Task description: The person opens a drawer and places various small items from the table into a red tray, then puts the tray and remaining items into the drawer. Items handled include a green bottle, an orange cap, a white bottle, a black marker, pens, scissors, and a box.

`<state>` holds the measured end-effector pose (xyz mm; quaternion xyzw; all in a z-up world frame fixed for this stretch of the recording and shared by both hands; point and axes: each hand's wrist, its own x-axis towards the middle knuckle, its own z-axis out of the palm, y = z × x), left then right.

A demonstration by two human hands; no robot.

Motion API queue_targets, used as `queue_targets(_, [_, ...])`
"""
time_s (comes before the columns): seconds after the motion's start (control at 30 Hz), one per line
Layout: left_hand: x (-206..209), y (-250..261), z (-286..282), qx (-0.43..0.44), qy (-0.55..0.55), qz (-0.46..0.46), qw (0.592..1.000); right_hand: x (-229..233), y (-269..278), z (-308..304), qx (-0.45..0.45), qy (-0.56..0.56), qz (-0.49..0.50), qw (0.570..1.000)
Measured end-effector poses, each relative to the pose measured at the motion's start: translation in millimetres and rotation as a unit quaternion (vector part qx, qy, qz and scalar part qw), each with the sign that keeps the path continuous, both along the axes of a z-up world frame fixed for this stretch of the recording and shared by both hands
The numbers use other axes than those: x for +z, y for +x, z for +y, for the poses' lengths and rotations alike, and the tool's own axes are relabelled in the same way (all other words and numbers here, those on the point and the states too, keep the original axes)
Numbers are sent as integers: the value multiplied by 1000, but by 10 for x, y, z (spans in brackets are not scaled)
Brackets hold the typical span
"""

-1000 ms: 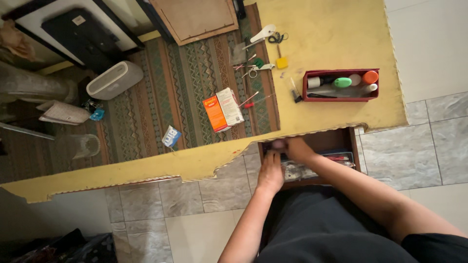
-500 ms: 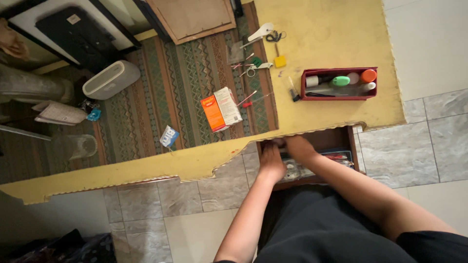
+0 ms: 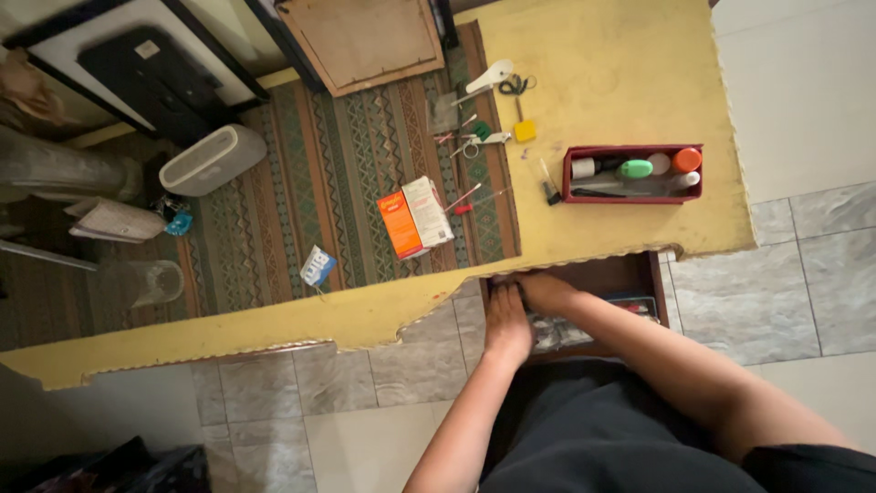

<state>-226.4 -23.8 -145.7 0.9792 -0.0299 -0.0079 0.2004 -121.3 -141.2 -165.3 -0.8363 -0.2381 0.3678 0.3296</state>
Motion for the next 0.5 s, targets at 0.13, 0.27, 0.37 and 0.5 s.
queue_targets(0.13, [521, 103, 30, -3, -74, 54, 996, 631, -5, -144, 27, -27, -71, 997])
queue_targets(0.27, [896, 496, 166, 24, -137, 55, 989, 1062, 4, -336, 55, -63, -5, 996])
queue_targets(0.37, [1030, 1042, 429, 67, -40, -81, 994, 1191, 16, -466, 20, -10, -31, 999])
queue_targets(0.5, [1054, 1721, 680, 105, 78, -85, 988, 1181, -71, -557, 5, -13, -32, 999])
